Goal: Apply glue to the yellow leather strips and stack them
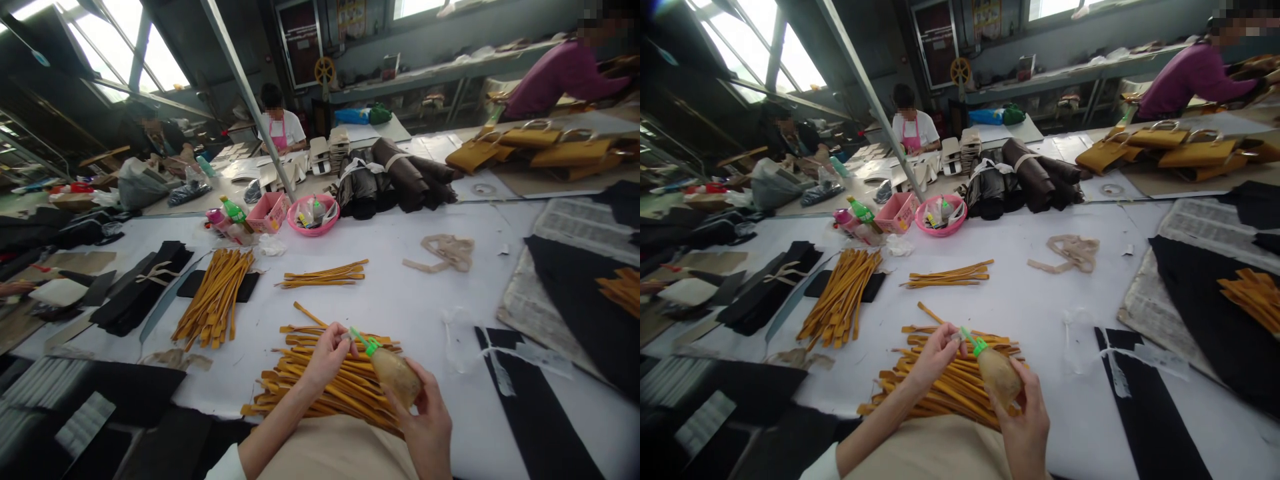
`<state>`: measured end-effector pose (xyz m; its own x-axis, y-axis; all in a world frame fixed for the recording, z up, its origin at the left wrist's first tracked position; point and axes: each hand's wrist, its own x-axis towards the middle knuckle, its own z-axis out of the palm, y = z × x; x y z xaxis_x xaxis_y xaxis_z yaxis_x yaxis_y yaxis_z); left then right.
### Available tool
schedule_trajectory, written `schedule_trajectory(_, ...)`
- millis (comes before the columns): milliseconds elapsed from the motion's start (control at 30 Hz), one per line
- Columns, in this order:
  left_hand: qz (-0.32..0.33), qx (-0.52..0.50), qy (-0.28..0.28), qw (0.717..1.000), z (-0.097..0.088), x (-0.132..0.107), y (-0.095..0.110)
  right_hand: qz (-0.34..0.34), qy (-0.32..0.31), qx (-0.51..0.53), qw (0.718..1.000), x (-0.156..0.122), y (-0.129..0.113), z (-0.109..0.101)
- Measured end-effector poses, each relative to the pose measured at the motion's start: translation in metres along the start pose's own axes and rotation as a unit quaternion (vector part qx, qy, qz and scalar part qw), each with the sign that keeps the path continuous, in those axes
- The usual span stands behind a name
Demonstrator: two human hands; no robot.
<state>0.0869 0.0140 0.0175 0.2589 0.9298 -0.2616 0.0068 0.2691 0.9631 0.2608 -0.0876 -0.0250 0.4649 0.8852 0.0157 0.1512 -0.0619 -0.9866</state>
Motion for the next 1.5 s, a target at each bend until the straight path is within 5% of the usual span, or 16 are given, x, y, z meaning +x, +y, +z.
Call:
schedule_trajectory(167,-0.006,0.005,0.007,1.0,-0.002,0.001,-0.003,0.05,0.084,0.102,0.99,0.004,-0.003,0.003)
schedule_trajectory(433,-0.034,-0.023,0.008,0.999,-0.003,0.004,-0.001,0.04,-0.002,0.057,0.998,-0.007,0.01,-0.012)
schedule_trajectory(600,-0.058,-0.049,0.01,0.997,-0.002,0.003,0.005,0.044,0.027,0.057,0.997,-0.005,0.012,-0.01)
schedule_trajectory(733,-0.066,-0.064,0.011,0.996,-0.003,0.003,0.005,0.043,-0.008,0.046,0.998,-0.005,0.009,-0.01)
schedule_trajectory(867,-0.066,-0.072,0.007,0.995,-0.004,0.004,0.003,0.05,0.036,0.072,0.996,-0.003,0.006,-0.009)
schedule_trajectory(1033,-0.069,-0.074,-0.002,0.995,-0.003,0.003,0.004,0.056,0.005,0.074,0.996,0.0,0.003,-0.005)
schedule_trajectory(1167,-0.066,-0.079,0.001,0.995,-0.003,0.003,0.005,0.063,0.064,0.095,0.991,0.003,0.001,-0.002)
schedule_trajectory(1333,-0.071,-0.08,0.003,0.994,-0.004,0.004,0.005,0.06,0.015,0.082,0.995,0.005,0.002,-0.001)
schedule_trajectory(1500,-0.068,-0.081,0.0,0.994,-0.004,0.005,0.006,0.062,0.069,0.093,0.991,0.006,-0.001,-0.002)
